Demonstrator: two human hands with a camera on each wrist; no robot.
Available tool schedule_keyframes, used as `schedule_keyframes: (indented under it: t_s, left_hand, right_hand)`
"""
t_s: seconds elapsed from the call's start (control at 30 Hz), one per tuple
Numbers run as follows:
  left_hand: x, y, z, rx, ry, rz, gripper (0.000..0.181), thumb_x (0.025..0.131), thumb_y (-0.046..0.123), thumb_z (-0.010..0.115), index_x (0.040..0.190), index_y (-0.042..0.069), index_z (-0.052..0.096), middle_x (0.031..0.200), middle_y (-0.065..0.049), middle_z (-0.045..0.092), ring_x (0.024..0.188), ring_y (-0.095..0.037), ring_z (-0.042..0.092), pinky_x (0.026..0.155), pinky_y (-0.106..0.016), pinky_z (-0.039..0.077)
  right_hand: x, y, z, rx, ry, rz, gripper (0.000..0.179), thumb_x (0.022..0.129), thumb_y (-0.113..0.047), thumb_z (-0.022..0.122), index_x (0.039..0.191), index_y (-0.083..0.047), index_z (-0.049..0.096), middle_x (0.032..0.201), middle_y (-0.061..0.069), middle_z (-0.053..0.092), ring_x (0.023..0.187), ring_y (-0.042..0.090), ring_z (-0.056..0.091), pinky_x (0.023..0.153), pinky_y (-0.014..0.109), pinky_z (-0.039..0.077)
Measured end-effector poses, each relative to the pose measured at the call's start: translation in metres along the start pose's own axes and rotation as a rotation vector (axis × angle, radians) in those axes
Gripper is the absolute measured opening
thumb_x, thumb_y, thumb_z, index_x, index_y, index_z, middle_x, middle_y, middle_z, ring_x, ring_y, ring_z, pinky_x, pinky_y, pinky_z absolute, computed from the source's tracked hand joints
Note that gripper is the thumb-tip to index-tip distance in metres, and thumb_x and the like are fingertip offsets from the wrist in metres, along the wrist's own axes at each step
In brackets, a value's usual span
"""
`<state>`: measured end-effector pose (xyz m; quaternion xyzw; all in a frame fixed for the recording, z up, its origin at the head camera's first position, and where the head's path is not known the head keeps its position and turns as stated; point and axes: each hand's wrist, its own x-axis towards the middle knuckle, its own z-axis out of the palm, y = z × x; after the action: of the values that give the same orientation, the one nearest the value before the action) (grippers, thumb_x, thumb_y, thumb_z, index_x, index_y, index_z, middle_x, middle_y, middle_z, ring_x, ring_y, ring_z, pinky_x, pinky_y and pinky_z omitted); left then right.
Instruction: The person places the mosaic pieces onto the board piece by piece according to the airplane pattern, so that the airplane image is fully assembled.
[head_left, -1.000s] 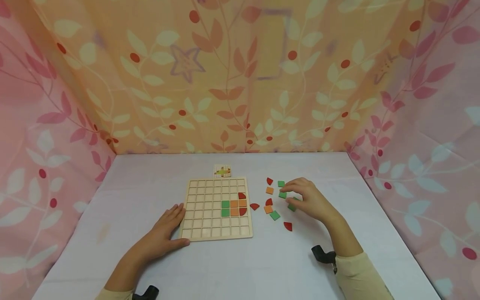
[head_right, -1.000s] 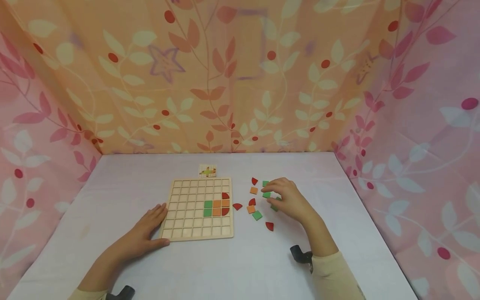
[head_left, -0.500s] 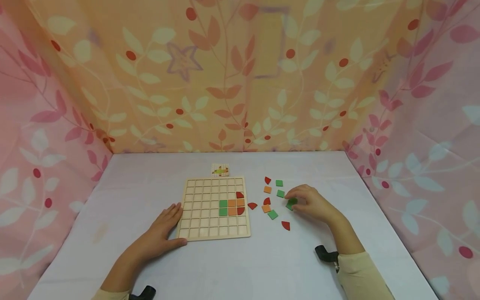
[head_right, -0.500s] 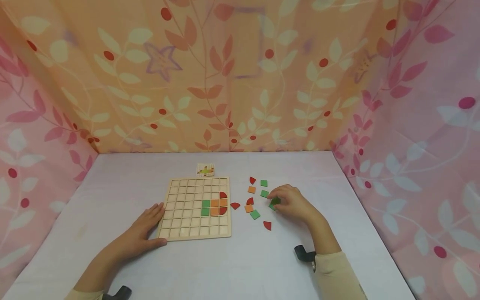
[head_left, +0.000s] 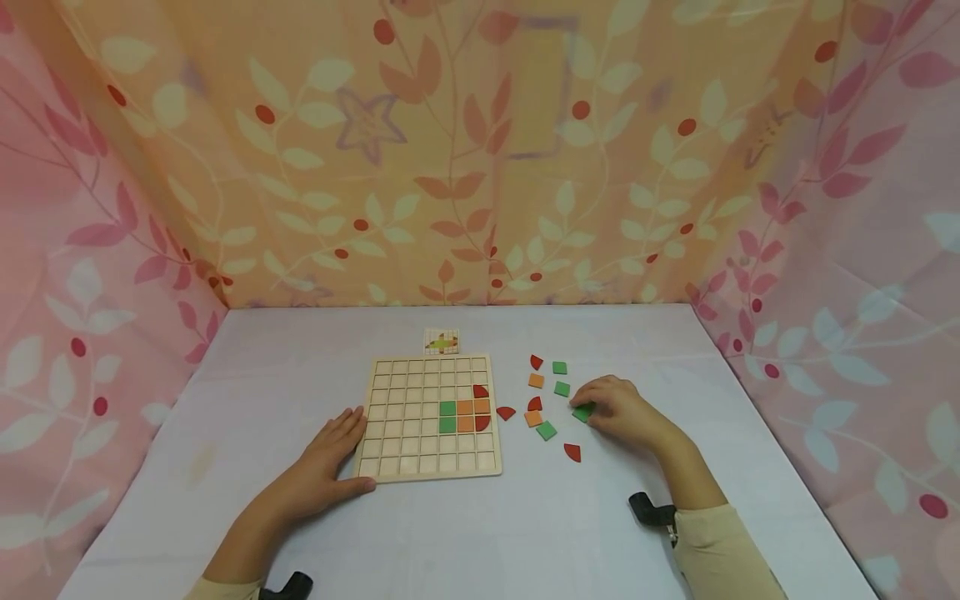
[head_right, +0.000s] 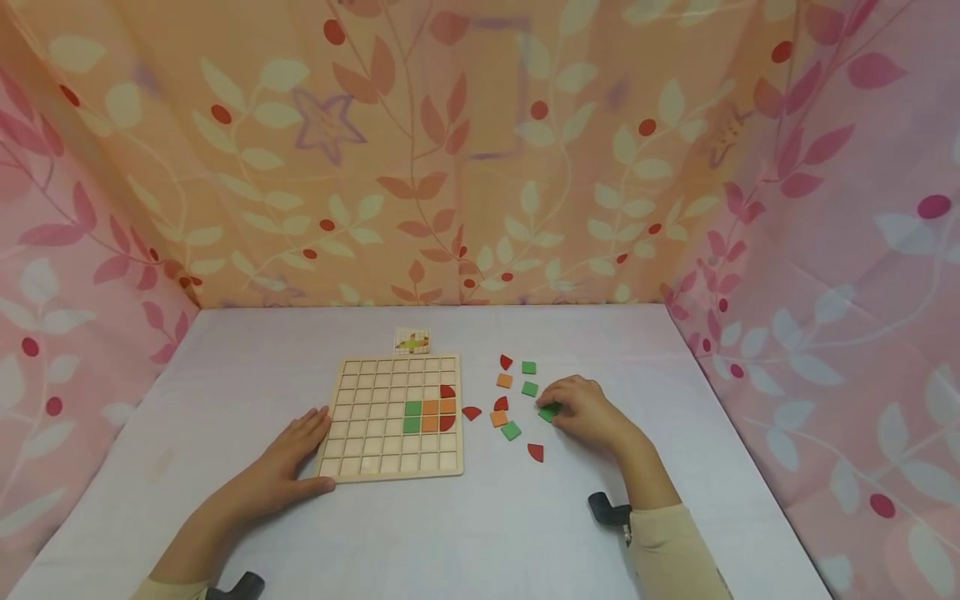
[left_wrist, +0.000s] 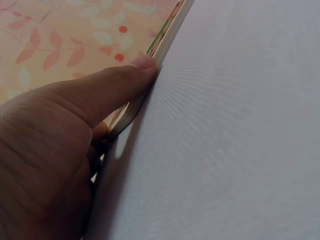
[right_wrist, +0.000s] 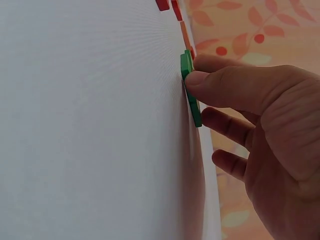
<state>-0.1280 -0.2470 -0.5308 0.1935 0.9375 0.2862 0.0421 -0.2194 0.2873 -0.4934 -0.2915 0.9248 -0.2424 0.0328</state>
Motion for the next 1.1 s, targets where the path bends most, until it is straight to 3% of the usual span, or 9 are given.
schedule_keyframes:
  t_s: [0.23, 0.6, 0.77, 0.97, 1.1]
  left_hand:
    - [-0.0009, -0.0017, 0.0019, 0.007, 0.017, 0.011, 0.110, 0.082, 0.062, 0.077, 0.159, 0.000, 0.031, 0.170, -0.016, 0.021, 0.157, -0.038, 0.015, 0.117, -0.009, -0.012]
    - [-0.0015, 0.0023, -0.0009, -0.017, -0.013, -0.010, 0.110, 0.082, 0.063, 0.076, 0.160, 0.002, 0.029, 0.171, -0.015, 0.018, 0.158, -0.037, 0.012, 0.127, -0.026, -0.004]
    - [-0.0005, 0.0030, -0.0024, -0.013, -0.018, -0.010, 0.110, 0.082, 0.063, 0.076, 0.160, 0.001, 0.029, 0.171, -0.015, 0.018, 0.158, -0.036, 0.012, 0.128, -0.030, -0.002]
    - [-0.0007, 0.0035, -0.0024, -0.008, -0.018, -0.014, 0.110, 0.082, 0.064, 0.076, 0.160, 0.001, 0.029, 0.170, -0.015, 0.018, 0.158, -0.036, 0.012, 0.129, -0.033, 0.000]
    - [-0.0010, 0.0029, -0.0019, -0.012, -0.010, -0.006, 0.110, 0.082, 0.063, 0.076, 0.160, 0.001, 0.030, 0.170, -0.015, 0.019, 0.158, -0.037, 0.012, 0.129, -0.031, -0.002]
  right_hand:
    - [0.0020, 0.0025, 0.0019, -0.025, 0.000, -0.007, 0.036, 0.083, -0.001, 0.079, 0.113, -0.021, 0.077, 0.119, -0.005, 0.070, 0.120, 0.026, 0.056, 0.103, 0.055, 0.032]
    - [0.0003, 0.0014, 0.0034, -0.044, 0.006, -0.007, 0.032, 0.085, -0.006, 0.081, 0.112, -0.022, 0.077, 0.114, -0.007, 0.069, 0.116, 0.024, 0.056, 0.104, 0.054, 0.032]
    - [-0.0007, 0.0007, 0.0038, -0.062, 0.008, 0.013, 0.029, 0.086, -0.011, 0.081, 0.112, -0.023, 0.078, 0.112, -0.008, 0.068, 0.114, 0.022, 0.056, 0.101, 0.052, 0.033]
    - [-0.0025, 0.0025, 0.0069, -0.085, 0.046, -0.020, 0.027, 0.084, -0.014, 0.084, 0.109, -0.022, 0.079, 0.107, -0.007, 0.068, 0.110, 0.022, 0.055, 0.097, 0.050, 0.033]
    - [-0.0018, 0.0024, 0.0081, -0.060, 0.042, 0.011, 0.025, 0.086, -0.018, 0.083, 0.110, -0.021, 0.078, 0.107, -0.008, 0.068, 0.110, 0.020, 0.055, 0.099, 0.048, 0.032]
